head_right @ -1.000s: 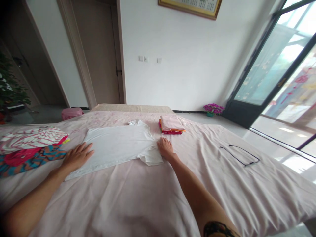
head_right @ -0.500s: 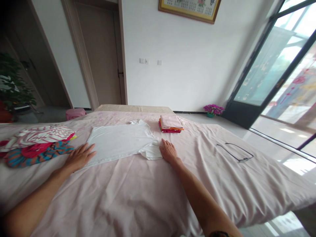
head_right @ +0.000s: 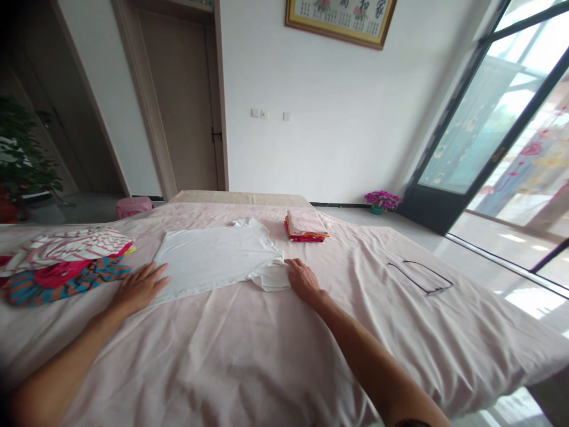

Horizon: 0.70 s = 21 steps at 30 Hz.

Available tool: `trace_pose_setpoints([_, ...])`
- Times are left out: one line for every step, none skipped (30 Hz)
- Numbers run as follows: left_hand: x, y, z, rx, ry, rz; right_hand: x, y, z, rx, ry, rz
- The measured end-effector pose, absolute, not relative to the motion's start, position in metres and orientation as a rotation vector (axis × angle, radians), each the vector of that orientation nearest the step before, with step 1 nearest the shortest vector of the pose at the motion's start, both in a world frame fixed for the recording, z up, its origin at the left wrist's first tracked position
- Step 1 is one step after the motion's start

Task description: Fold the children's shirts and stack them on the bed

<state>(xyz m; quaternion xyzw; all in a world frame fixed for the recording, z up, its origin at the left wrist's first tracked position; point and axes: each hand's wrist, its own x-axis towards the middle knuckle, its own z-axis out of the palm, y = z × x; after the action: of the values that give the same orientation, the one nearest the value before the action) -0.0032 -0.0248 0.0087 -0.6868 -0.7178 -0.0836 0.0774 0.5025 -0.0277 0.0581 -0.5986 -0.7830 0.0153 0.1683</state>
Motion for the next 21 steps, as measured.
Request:
trace_pose_setpoints([-0.004, -0.025, 0.009, -2.057, -2.143, -0.273, 0.506, -0.030, 0.060, -1.648, -2.276, 0.067])
trace_pose_setpoints([-0.005, -0.024, 0.009, -2.061, -2.127, -0.301, 0.509, -0.032, 0.062, -1.586, -2.330, 0.086])
trace_pose_setpoints([-0.006, -0.024, 0.010, -2.070, -2.101, -0.338, 0.512, -0.034, 0.065, -1.526, -2.381, 0.098])
trace_pose_setpoints([-0.007, -0.024, 0.010, -2.088, -2.064, -0.387, 0.515, -0.035, 0.067, -1.474, -2.424, 0.103])
trace_pose_setpoints([-0.007, -0.024, 0.011, -2.111, -2.019, -0.449, 0.518, -0.035, 0.068, -1.431, -2.457, 0.100])
trace_pose_setpoints([-0.006, -0.024, 0.013, -2.138, -1.969, -0.518, 0.519, -0.035, 0.069, -1.396, -2.478, 0.091])
trace_pose_setpoints([-0.003, -0.025, 0.016, -2.167, -1.916, -0.590, 0.520, -0.034, 0.070, -1.367, -2.490, 0.080])
trace_pose_setpoints([0.004, -0.026, 0.019, -2.203, -1.861, -0.656, 0.520, -0.032, 0.070, -1.341, -2.498, 0.070])
trace_pose_setpoints([0.013, -0.028, 0.023, -2.249, -1.799, -0.712, 0.520, -0.030, 0.070, -1.317, -2.508, 0.062])
trace_pose_setpoints([0.026, -0.030, 0.028, -2.308, -1.733, -0.751, 0.519, -0.027, 0.069, -1.297, -2.515, 0.053])
trace_pose_setpoints([0.043, -0.032, 0.034, -2.391, -1.655, -0.774, 0.518, -0.025, 0.069, -1.286, -2.518, 0.045])
trace_pose_setpoints([0.062, -0.034, 0.039, -2.489, -1.562, -0.787, 0.517, -0.023, 0.069, -1.280, -2.516, 0.039])
trace_pose_setpoints([0.084, -0.036, 0.044, -2.603, -1.467, -0.774, 0.516, -0.022, 0.069, -1.275, -2.511, 0.037])
trace_pose_setpoints([0.106, -0.038, 0.048, -2.701, -1.378, -0.774, 0.515, -0.021, 0.070, -1.264, -2.508, 0.040])
trace_pose_setpoints([0.128, -0.038, 0.052, -2.780, -1.290, -0.786, 0.515, -0.021, 0.070, -1.247, -2.507, 0.049])
trace_pose_setpoints([0.150, -0.038, 0.055, -2.851, -1.211, -0.788, 0.514, -0.022, 0.071, -1.221, -2.511, 0.063])
trace_pose_setpoints([0.171, -0.038, 0.057, -2.906, -1.141, -0.800, 0.514, -0.023, 0.072, -1.191, -2.520, 0.078])
trace_pose_setpoints([0.189, -0.036, 0.059, -2.952, -1.079, -0.809, 0.514, -0.025, 0.072, -1.162, -2.531, 0.090])
trace_pose_setpoints([0.205, -0.034, 0.060, -2.983, -1.035, -0.816, 0.514, -0.027, 0.073, -1.138, -2.538, 0.097])
trace_pose_setpoints([0.218, -0.033, 0.061, -3.005, -1.011, -0.815, 0.514, -0.030, 0.072, -1.122, -2.544, 0.101])
trace_pose_setpoints([0.228, -0.031, 0.061, -3.027, -0.998, -0.805, 0.514, -0.032, 0.072, -1.112, -2.551, 0.103])
